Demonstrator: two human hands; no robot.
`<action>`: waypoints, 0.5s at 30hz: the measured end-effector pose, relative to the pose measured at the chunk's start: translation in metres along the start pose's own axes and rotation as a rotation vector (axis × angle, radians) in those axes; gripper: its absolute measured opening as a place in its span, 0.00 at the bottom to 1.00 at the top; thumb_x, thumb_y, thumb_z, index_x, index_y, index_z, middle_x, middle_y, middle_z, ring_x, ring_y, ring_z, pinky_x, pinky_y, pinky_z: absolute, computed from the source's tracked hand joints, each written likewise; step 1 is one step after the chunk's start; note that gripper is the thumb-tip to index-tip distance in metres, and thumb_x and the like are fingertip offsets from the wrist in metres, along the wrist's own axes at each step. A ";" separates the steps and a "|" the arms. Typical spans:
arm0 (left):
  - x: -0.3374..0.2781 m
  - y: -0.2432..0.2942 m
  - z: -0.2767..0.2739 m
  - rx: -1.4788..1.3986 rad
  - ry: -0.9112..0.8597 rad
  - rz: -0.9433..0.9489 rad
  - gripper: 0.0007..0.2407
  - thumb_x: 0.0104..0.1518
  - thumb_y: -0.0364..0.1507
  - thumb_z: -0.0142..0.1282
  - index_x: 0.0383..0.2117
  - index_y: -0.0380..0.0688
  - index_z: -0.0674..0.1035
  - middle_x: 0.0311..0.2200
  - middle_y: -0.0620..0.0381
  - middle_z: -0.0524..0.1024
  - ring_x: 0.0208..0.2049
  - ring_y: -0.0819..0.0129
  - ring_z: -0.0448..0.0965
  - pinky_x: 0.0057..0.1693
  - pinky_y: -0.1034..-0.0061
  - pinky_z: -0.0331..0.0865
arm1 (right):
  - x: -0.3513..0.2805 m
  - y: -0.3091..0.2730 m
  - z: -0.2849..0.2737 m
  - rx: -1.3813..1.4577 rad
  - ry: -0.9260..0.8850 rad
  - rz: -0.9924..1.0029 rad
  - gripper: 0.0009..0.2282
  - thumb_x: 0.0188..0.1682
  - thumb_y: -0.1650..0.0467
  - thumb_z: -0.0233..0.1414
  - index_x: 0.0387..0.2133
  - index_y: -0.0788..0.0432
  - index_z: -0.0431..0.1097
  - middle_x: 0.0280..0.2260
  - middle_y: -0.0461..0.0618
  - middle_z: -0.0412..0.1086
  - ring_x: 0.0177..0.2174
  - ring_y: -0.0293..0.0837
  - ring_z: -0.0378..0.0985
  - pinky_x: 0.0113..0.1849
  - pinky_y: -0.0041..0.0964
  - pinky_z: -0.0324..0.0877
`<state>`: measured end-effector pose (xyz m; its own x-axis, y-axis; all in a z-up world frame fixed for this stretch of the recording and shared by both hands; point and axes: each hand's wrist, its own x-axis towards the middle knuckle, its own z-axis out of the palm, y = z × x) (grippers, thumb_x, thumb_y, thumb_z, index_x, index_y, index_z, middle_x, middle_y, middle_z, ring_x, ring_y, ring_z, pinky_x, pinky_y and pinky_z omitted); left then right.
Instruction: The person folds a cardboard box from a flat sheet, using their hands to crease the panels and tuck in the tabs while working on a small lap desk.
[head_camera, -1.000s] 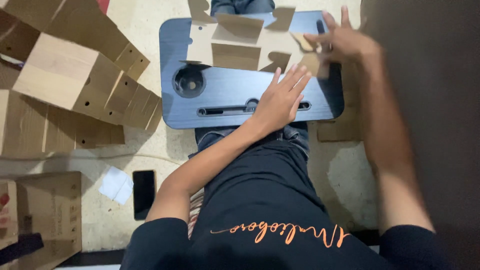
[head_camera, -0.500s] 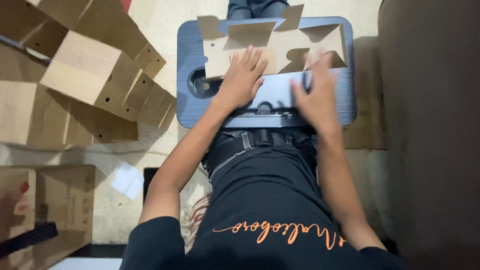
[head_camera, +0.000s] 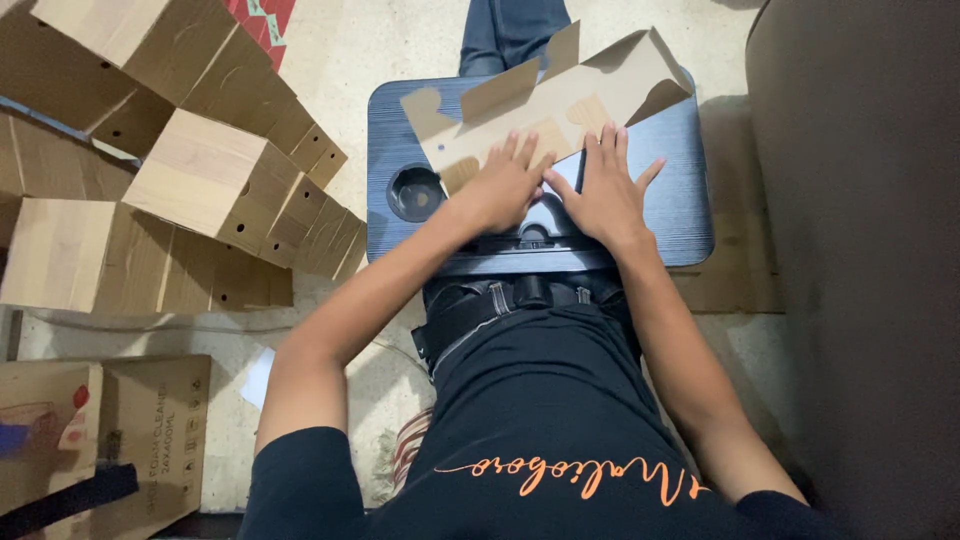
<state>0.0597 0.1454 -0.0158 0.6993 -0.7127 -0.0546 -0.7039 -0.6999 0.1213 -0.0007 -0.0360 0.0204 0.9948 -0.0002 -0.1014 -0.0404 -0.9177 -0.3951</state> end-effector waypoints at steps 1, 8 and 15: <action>-0.003 0.005 -0.001 -0.090 -0.010 0.003 0.24 0.65 0.34 0.48 0.67 0.40 0.65 0.67 0.27 0.56 0.68 0.27 0.54 0.66 0.37 0.57 | 0.001 -0.003 -0.002 0.044 0.007 0.028 0.37 0.56 0.46 0.40 0.68 0.61 0.49 0.72 0.63 0.40 0.71 0.56 0.33 0.56 0.86 0.17; -0.040 0.029 -0.034 0.093 0.253 0.141 0.12 0.52 0.26 0.52 0.42 0.50 0.78 0.32 0.59 0.82 0.26 0.49 0.84 0.34 0.56 0.76 | 0.005 -0.020 -0.014 0.029 0.032 0.061 0.33 0.55 0.51 0.47 0.63 0.62 0.50 0.71 0.69 0.39 0.70 0.62 0.35 0.53 0.93 0.26; -0.023 -0.017 -0.013 0.136 0.496 0.353 0.09 0.54 0.27 0.57 0.40 0.56 0.83 0.45 0.63 0.82 0.52 0.62 0.78 0.57 0.63 0.66 | 0.014 -0.017 -0.017 0.044 0.041 0.053 0.31 0.52 0.54 0.52 0.61 0.60 0.53 0.71 0.66 0.38 0.70 0.62 0.34 0.51 0.95 0.27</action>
<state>0.0573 0.1740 -0.0041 0.3737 -0.8185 0.4364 -0.8897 -0.4493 -0.0808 0.0154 -0.0274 0.0411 0.9942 -0.0650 -0.0860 -0.0959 -0.8978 -0.4299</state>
